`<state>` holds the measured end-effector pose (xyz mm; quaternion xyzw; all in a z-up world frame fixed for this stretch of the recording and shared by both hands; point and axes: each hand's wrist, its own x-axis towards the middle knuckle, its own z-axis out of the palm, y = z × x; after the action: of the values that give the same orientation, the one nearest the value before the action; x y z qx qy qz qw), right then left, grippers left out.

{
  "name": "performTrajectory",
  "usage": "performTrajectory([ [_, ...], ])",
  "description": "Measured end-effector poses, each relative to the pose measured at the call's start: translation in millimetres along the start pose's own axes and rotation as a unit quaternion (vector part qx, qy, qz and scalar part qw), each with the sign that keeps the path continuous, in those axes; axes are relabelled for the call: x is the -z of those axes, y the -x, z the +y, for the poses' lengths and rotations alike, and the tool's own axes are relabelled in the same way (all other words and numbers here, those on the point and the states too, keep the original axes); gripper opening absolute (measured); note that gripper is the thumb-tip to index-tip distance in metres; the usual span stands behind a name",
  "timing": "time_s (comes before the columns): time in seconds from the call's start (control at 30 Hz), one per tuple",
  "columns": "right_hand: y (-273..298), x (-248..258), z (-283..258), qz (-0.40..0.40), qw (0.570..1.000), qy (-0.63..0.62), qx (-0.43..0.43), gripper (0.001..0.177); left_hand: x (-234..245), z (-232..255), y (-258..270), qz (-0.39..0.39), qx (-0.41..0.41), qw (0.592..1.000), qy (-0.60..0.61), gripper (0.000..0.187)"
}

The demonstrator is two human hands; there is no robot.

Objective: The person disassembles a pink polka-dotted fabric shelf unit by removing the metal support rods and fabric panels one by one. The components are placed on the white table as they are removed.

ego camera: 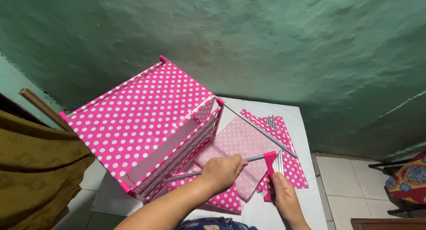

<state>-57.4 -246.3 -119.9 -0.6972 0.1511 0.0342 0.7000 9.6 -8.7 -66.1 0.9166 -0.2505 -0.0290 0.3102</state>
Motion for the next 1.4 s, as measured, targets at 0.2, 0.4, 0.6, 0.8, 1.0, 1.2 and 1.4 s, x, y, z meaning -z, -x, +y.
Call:
performTrajectory([
  [0.2,-33,27,15,0.043,0.949,0.172,0.262,0.051,-41,-8,4,-0.005,-0.057,0.981,0.187,0.043],
  [0.4,-24,25,-42,0.079,0.866,0.195,0.453,0.061,-24,-10,-14,-0.243,-0.015,0.875,0.42,0.041],
  [0.6,-21,14,-84,0.148,0.916,0.319,0.195,0.053,5,2,-25,0.241,-0.199,0.948,-0.065,0.033],
  [0.8,-38,29,-50,0.032,0.993,0.114,0.014,0.051,-16,7,-27,0.144,-0.072,0.985,-0.053,0.027],
  [1.0,-4,29,-77,0.131,0.933,0.258,0.212,0.053,-9,20,-31,0.023,-0.042,0.993,0.109,0.035],
  [1.2,-6,51,-87,0.019,0.856,0.059,0.514,0.067,6,41,-15,-0.47,-0.058,0.753,0.456,0.048],
  [1.4,-6,39,-93,0.143,0.804,0.204,0.541,0.066,8,40,-9,-0.425,0.026,0.725,0.541,0.034],
])
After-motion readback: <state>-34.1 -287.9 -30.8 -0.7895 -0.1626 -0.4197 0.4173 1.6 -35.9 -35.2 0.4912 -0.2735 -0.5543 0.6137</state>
